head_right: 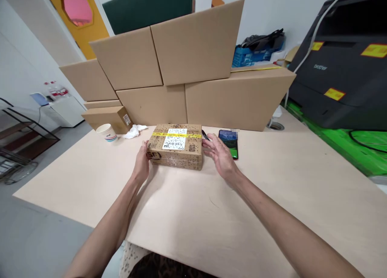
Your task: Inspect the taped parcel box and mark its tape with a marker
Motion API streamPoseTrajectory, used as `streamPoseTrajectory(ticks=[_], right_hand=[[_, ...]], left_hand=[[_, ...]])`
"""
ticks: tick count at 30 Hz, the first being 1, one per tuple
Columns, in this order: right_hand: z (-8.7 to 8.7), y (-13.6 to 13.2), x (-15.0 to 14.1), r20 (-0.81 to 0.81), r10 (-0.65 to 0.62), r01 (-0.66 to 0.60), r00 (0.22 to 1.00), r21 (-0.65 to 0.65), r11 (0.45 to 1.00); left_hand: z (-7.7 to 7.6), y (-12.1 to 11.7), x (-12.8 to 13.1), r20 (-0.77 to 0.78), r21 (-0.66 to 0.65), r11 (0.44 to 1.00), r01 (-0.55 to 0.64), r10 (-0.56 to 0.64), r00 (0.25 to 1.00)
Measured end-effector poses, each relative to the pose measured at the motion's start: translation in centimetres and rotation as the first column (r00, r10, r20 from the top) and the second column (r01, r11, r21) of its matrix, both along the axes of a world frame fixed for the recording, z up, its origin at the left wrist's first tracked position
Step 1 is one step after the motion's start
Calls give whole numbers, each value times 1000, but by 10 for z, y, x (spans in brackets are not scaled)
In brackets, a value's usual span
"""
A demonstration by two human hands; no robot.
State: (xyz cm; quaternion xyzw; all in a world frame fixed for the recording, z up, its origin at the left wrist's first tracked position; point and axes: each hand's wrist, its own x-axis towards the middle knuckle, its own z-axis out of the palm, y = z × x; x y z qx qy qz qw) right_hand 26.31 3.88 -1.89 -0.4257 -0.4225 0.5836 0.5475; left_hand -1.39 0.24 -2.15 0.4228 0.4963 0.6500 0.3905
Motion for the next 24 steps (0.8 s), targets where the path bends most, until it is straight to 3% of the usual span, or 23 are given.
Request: streamPoseTrajectory(ticks=[3,5,11,14,19,24], right_hand=[[-7,-3,-3,40,6,-7,999,23,1000],[-7,-5,-4,42,22,-24,999,45,999],[5,-1,2,-24,51,-51,998,3,999],[7,-2,-1,-34,128,-129,991,-48,990],[-1,-11,-14,-101,218,-226,971,-78,971],[-1,-23,-20,-168,226,-252,960,-155,955]], left_hand=[[-6,-1,1,27,-72,997,9,-7,1000],[-4,-6,2,1,-48,998,44,-44,999],[17,-26,2,-133,157,980,124,-104,986],[26,-31,5,-98,269,951,150,-127,987],[28,-32,17,-2,255,959,123,-127,992],[16,-33,25,33,195,969,153,-162,986]])
